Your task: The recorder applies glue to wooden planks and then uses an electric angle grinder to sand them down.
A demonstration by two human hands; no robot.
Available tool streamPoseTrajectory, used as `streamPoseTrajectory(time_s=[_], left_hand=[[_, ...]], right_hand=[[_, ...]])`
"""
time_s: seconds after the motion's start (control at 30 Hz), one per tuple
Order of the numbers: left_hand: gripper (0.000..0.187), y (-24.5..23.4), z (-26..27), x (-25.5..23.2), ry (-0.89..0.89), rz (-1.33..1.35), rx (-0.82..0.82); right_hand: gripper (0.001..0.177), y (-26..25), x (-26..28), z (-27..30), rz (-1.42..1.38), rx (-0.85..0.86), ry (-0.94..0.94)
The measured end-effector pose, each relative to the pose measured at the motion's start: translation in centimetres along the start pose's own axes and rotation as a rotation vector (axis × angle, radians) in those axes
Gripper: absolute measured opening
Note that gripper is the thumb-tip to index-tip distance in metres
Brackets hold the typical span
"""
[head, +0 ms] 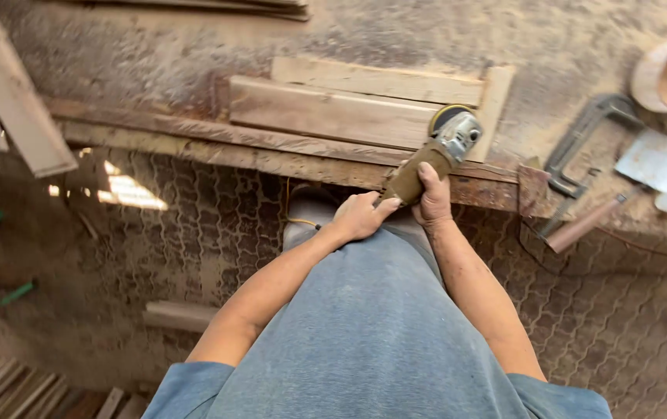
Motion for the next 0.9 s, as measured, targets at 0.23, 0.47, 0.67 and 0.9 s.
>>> streamPoseTrajectory(time_s=[0.23,0.47,0.67,0.9], left_hand=[[0.074,-4.3,2.8,5.0,-0.019,0.099,-0.120],[0.083,-7.7,5.6,14.9,-0.037,0.218,-0.385],[0.086,-12.2,8.8,18.1,-0.223,0.580,-0.341],[0.077,-12.4,10.8,18.5,-0.267,0.708,-0.422]], right_hand=[[0.040,5.4,-4.8,-3.2,0.084,0.089,0.026],[0.039,14.2,-12.2,-7.2,0.343,0.262,0.135],[0.043,23.7,-16.4,-9.0,0.449,0.433,0.228],[0.047,23.3,-18.6,-8.5,0.554,0.476,0.092]])
Point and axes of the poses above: each hand's wrist, its own z-axis away from the middle knuckle, its own y-axis out of the palm, x = y × z, the point moved 3 cm from there along -z, towards the middle knuckle
